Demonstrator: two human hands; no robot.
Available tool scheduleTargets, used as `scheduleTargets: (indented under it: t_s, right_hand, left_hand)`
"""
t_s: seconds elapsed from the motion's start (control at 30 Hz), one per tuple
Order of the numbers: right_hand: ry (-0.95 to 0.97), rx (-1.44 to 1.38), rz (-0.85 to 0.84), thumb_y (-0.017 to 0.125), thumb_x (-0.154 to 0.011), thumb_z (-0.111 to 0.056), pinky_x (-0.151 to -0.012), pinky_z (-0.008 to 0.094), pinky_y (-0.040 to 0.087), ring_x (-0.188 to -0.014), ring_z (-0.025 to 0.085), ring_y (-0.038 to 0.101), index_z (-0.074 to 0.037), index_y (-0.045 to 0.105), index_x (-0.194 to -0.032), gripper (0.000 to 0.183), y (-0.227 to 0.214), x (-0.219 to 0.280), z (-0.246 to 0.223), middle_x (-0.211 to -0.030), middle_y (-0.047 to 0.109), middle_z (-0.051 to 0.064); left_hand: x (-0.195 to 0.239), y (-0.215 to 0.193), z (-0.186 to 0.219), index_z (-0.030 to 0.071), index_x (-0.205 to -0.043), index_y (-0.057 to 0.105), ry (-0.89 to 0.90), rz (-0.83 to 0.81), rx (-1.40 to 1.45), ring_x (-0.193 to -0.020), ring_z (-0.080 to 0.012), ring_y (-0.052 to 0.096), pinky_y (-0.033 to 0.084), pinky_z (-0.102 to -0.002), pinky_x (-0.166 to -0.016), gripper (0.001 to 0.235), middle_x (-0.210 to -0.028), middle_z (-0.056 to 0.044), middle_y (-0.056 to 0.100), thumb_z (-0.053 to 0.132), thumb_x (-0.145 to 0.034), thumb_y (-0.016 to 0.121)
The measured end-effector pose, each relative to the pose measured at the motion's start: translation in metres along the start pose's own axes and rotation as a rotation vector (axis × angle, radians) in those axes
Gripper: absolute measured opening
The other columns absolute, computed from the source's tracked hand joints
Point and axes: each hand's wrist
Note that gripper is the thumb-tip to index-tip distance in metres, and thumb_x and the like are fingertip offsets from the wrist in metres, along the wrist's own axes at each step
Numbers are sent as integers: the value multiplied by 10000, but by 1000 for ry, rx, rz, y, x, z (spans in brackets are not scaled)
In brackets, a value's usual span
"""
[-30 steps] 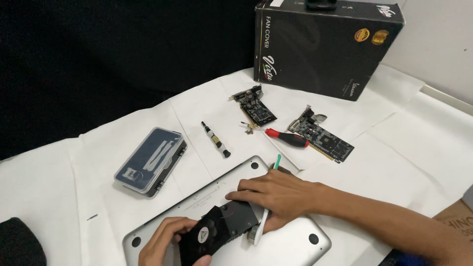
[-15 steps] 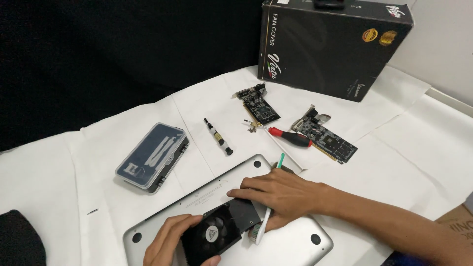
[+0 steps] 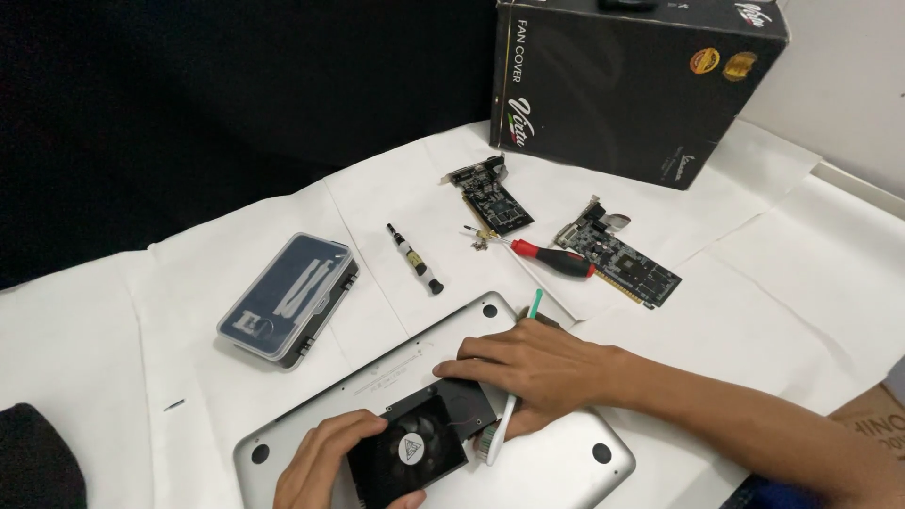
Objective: The person cleans a laptop heatsink and fan assembly using a toothbrush and a manual screwdriver. They brush the heatsink fins and fan blades, then unscrew and remove the fan from the heatsink, placing the components on the table.
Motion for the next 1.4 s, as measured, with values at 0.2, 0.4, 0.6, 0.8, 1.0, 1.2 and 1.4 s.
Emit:
scheduleTargets:
  t_s: [0.2, 0.4, 0.6, 0.8, 1.0, 1.2, 1.4]
  right_hand:
    - [-14, 25, 17, 572, -956, -636, -434, 354, 325, -613, 227, 600, -66, 444, -1451, 766, 0, -1, 0, -1074, 588, 112]
    - [-5, -28, -21, 508, -897, -726, -391, 379, 323, -507, 258, 504, -66, 431, -1496, 894, -1, 1, 2, -1098, 602, 134]
    - [41, -18, -72, 364, -900, -796, -455, 359, 363, -571, 191, 531, -101, 381, -1535, 941, 0, 3, 1, -1154, 617, 135]
    - [43, 47, -39, 505, -895, -772, -479, 372, 364, -709, 216, 618, -140, 427, -1502, 880, 3, 2, 0, -1134, 627, 79]
    - [59, 37, -69, 509, -904, -754, -499, 371, 349, -719, 222, 622, -157, 430, -1503, 850, 4, 3, 2, -1156, 616, 64]
    - [90, 59, -128, 533, -888, -750, -568, 363, 357, -775, 205, 638, -185, 404, -1533, 867, 11, 9, 5, -1265, 599, 55]
    - [93, 60, -119, 613, -872, -725, -518, 371, 427, -668, 198, 634, -188, 403, -1522, 869, 15, 9, 7, -1226, 606, 71]
  left_hand:
    - [-1, 2, 5, 249, -1171, 747, 93, 79, 29, -1051, -124, 751, 566, -283, -874, 631, -1179, 84, 750, 498, -608, 887]
    - [-3, -5, 11, 208, -1188, 737, 121, 38, 62, -1105, -126, 737, 541, -275, -936, 594, -1196, 52, 737, 430, -659, 889]
    - [-1, -3, 17, 214, -1187, 738, 54, 41, 78, -1113, -138, 734, 537, -287, -924, 619, -1201, 55, 744, 413, -621, 893]
    - [-4, -7, 7, 131, -1263, 640, 315, 4, 76, -1120, -224, 688, 528, -362, -949, 588, -1254, -71, 676, 420, -795, 847]
    - [-6, -14, 10, 139, -1286, 625, 301, -84, 89, -1095, -224, 685, 508, -365, -959, 568, -1271, -55, 649, 404, -827, 830]
    - [-7, -15, 11, 119, -1293, 602, 342, -90, 115, -1081, -239, 675, 511, -387, -933, 549, -1262, -82, 626, 393, -861, 803]
    - [-8, -18, 18, 114, -1266, 598, 370, -67, 104, -1049, -235, 674, 497, -372, -918, 523, -1252, -77, 629, 366, -860, 811]
Point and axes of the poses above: each hand's wrist, its own x-axis away from the middle knuckle, its own y-axis out of the palm, z = x × y
